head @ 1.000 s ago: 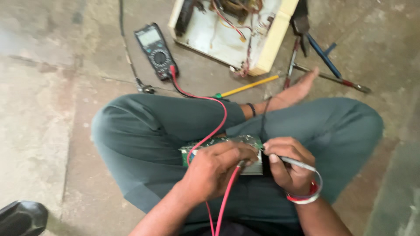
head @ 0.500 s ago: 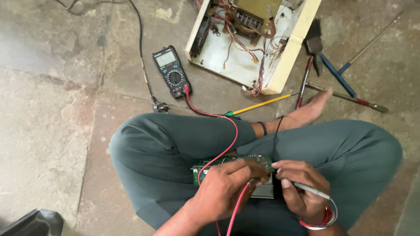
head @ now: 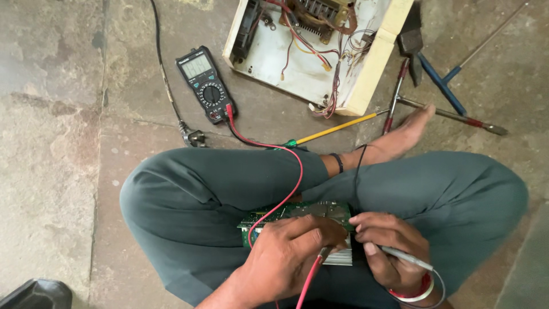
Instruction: The person uses multimeter probes to test various components on a circuit board while sitting cross-legged on the floor. They rotate the board multiple times to check points on both sides while observing the multimeter display.
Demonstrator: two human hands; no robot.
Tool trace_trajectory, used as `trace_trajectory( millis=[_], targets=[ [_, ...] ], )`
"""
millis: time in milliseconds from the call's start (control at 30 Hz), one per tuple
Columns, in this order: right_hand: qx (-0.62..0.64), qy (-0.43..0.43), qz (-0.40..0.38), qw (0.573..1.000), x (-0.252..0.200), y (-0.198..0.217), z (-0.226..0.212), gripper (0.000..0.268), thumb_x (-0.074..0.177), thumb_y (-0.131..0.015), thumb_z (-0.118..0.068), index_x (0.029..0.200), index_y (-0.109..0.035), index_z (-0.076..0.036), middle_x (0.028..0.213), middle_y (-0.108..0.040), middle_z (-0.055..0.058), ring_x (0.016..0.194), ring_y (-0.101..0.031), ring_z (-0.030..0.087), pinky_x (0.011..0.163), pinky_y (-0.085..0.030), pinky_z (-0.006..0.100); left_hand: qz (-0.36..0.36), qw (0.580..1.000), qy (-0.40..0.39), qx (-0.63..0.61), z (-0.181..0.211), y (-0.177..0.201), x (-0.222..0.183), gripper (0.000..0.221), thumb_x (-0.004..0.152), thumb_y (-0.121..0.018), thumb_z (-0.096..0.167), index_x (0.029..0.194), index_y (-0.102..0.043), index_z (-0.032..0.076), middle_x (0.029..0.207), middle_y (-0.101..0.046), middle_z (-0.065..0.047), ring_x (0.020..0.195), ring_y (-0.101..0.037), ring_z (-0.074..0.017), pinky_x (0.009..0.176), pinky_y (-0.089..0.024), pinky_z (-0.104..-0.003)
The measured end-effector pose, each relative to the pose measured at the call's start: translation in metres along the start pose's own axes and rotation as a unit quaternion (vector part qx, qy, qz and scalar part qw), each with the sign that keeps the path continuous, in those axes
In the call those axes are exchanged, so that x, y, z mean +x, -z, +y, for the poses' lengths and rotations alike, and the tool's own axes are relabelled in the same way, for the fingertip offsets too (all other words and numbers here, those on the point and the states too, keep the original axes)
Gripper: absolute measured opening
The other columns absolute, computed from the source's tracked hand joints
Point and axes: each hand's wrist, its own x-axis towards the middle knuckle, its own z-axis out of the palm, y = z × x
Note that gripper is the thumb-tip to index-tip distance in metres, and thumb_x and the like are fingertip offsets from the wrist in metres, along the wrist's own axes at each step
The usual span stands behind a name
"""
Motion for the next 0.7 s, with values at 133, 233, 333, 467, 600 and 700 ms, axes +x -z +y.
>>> trace_trajectory(
  millis=[133,233,333,467,600,700],
  targets=[
    [-0.01,-0.02,-0.01,1.0,-0.004,0.001,0.003,0.011,0.091,-0.061,-0.009,0.093,-0.065,0.001,0.098,-0.072,0.018,0.09,-0.076,0.026,0.081,-0.063,0.035,0.007,1.0,-0.015,-0.017,-0.002,0.002,0.001,0.029,0.086,-0.069,-0.001,0.113,-0.068,0.007,0.113,-0.071,-0.012,0.095,-0.073,-0.0336,0.079,-0.059,-0.041],
    [-0.015,-0.023,-0.009,1.0,-0.006,-0.001,0.003,0.011,0.093,-0.061,-0.01,0.093,-0.066,0.001,0.099,-0.072,0.019,0.089,-0.076,0.024,0.081,-0.062,0.035,0.009,0.999,-0.003,-0.032,0.003,0.006,0.0,0.02,0.094,-0.067,0.0,0.112,-0.068,0.008,0.113,-0.07,-0.011,0.099,-0.073,-0.0329,0.085,-0.06,-0.04],
    [0.0,-0.043,0.0,0.999,-0.008,-0.004,0.001,0.012,0.095,-0.061,-0.01,0.096,-0.066,0.001,0.099,-0.072,0.018,0.092,-0.076,0.024,0.086,-0.062,0.037,0.01,0.998,0.001,-0.06,0.008,0.012,0.0,0.019,0.097,-0.063,0.0,0.115,-0.067,0.007,0.117,-0.07,-0.011,0.105,-0.074,-0.0325,0.09,-0.061,-0.039],
    [0.004,-0.063,-0.003,0.998,-0.013,-0.005,0.002,0.011,0.094,-0.062,-0.01,0.097,-0.067,-0.001,0.098,-0.072,0.016,0.094,-0.076,0.025,0.087,-0.062,0.038,0.004,0.999,0.006,-0.051,0.006,0.011,0.001,0.019,0.097,-0.064,0.0,0.114,-0.067,0.007,0.114,-0.07,-0.012,0.101,-0.074,-0.0326,0.087,-0.06,-0.04],
    [0.003,-0.051,-0.013,0.999,-0.014,-0.002,0.008,0.011,0.093,-0.063,-0.01,0.096,-0.067,-0.001,0.098,-0.072,0.016,0.095,-0.077,0.026,0.086,-0.063,0.039,0.01,0.999,0.006,-0.047,0.005,0.009,0.0,0.018,0.097,-0.064,-0.001,0.114,-0.067,0.006,0.113,-0.07,-0.012,0.1,-0.074,-0.0327,0.086,-0.061,-0.04],
    [-0.002,-0.072,0.005,0.997,-0.017,-0.005,0.004,0.011,0.09,-0.064,-0.01,0.095,-0.067,0.0,0.099,-0.072,0.018,0.091,-0.076,0.026,0.083,-0.062,0.038,0.024,0.999,-0.005,-0.037,0.005,0.005,-0.001,0.019,0.096,-0.066,0.0,0.114,-0.067,0.008,0.113,-0.07,-0.011,0.101,-0.074,-0.0323,0.086,-0.061,-0.039]
  ],
)
